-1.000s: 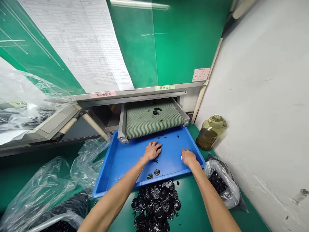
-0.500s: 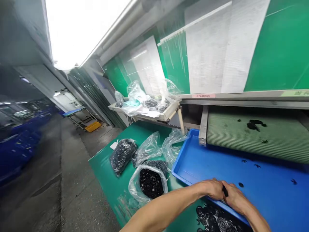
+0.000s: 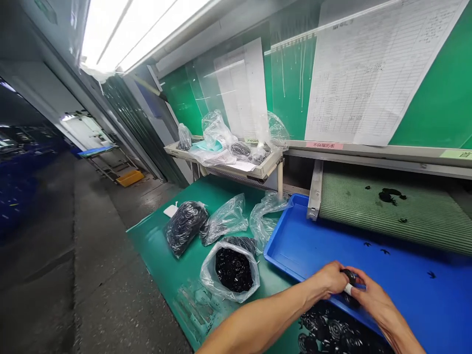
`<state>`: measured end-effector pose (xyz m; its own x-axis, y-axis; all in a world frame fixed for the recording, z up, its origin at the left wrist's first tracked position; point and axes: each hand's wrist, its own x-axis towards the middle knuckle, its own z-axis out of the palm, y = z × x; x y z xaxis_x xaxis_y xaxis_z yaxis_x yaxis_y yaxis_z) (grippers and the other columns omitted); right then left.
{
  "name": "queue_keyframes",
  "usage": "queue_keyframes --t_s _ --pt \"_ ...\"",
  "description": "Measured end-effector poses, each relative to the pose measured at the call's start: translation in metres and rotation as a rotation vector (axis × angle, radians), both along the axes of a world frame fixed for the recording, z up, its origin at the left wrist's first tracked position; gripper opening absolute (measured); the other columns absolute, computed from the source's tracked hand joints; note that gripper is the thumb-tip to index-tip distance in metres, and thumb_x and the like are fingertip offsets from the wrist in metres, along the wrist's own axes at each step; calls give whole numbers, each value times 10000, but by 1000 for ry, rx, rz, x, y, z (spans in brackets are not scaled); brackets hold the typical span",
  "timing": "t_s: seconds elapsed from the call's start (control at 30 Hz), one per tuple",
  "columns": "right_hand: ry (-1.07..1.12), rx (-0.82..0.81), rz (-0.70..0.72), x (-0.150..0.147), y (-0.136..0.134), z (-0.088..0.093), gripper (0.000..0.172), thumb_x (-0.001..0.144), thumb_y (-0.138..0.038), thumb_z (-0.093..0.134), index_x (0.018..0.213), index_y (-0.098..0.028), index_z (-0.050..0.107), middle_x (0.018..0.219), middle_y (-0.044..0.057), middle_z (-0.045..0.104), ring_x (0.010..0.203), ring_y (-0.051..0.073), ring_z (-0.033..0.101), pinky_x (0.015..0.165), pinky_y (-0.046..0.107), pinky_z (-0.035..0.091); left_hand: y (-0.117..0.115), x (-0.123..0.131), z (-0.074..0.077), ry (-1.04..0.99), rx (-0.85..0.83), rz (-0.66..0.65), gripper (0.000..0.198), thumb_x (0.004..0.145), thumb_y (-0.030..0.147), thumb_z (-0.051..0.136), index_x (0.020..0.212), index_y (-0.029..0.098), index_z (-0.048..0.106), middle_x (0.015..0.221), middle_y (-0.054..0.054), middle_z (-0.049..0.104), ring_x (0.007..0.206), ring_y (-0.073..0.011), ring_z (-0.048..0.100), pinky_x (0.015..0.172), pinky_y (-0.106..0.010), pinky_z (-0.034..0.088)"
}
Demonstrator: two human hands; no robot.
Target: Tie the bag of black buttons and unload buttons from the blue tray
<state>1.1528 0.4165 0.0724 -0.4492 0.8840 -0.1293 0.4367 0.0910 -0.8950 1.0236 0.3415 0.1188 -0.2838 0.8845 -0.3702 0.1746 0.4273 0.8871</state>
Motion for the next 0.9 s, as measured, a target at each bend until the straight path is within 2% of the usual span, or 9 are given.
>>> queue_keyframes --t_s 0.07,0.17,0.33,0.47,0.53,0.6,0.67,0.77,0.9 --pt "7 24 -32 15 -5 -4 729 506 -446 624 1193 -203 645 921 85 752 504 166 547 480 303 441 -20 9 7 2 68 7 408 826 296 608 1203 164 687 991 -110 709 880 -261 652 825 -402 525" --pt "16 52 -1 33 -28 -20 692 603 -489 618 1248 -239 634 1000 84 742 569 181 616 498 291 479 -55 17 6 7 173 11 439 889 258 521 1295 148 644 1314 -160 639 1181 -294 600 1028 -423 455" --pt "-54 158 12 40 -91 -34 578 645 -389 574 1199 -260 675 1122 80 710 817 223 717 725 302 588 -96 21 -20 31 109 -61 418 882 109 444 1261 128 621 1345 -143 614 1262 -223 551 1101 -325 398" --pt "-114 323 99 40 -127 -19 590 715 -248 479 1280 -235 648 1334 97 626 1197 252 629 1015 370 535 -112 21 -34 158 141 -262 399 891 117 431 1247 171 603 1308 -111 642 1236 -200 565 1100 -311 404" --pt "-173 362 138 42 -136 -9 601 756 -163 431 1320 -230 626 1338 98 611 1237 230 603 1081 381 491 -112 15 -31 269 215 -378 381 920 156 418 1238 203 622 1289 -91 660 1240 -213 566 1110 -342 398" --pt "-248 394 145 44 -140 0 632 786 -101 395 1372 -238 590 1328 96 601 1208 218 613 1071 381 496 -100 4 -23 372 269 -433 334 951 213 405 1154 230 671 1175 -68 708 1136 -225 620 1034 -349 453" --pt "-322 428 140 47 -140 7 637 816 -75 369 1395 -247 569 1323 99 592 1150 228 632 986 389 545 -72 -10 -12 469 297 -402 324 973 241 392 1087 240 695 1055 -43 737 1016 -212 659 944 -320 491" --pt "-374 465 124 51 -136 12 590 861 -73 345 1377 -239 579 1308 111 594 1089 242 643 869 383 582 -8 -34 0 679 308 -300 333 964 208 418 1168 188 681 1175 -84 713 1099 -215 639 1007 -310 460" --pt "-347 505 24 58 -129 4 561 868 -64 346 1339 -232 601 1283 106 615 1109 248 640 863 381 596 82 -51 3 813 295 -262 455 986 231 412 1402 97 537 1413 -183 577 1293 -278 531 1113 -379 386"
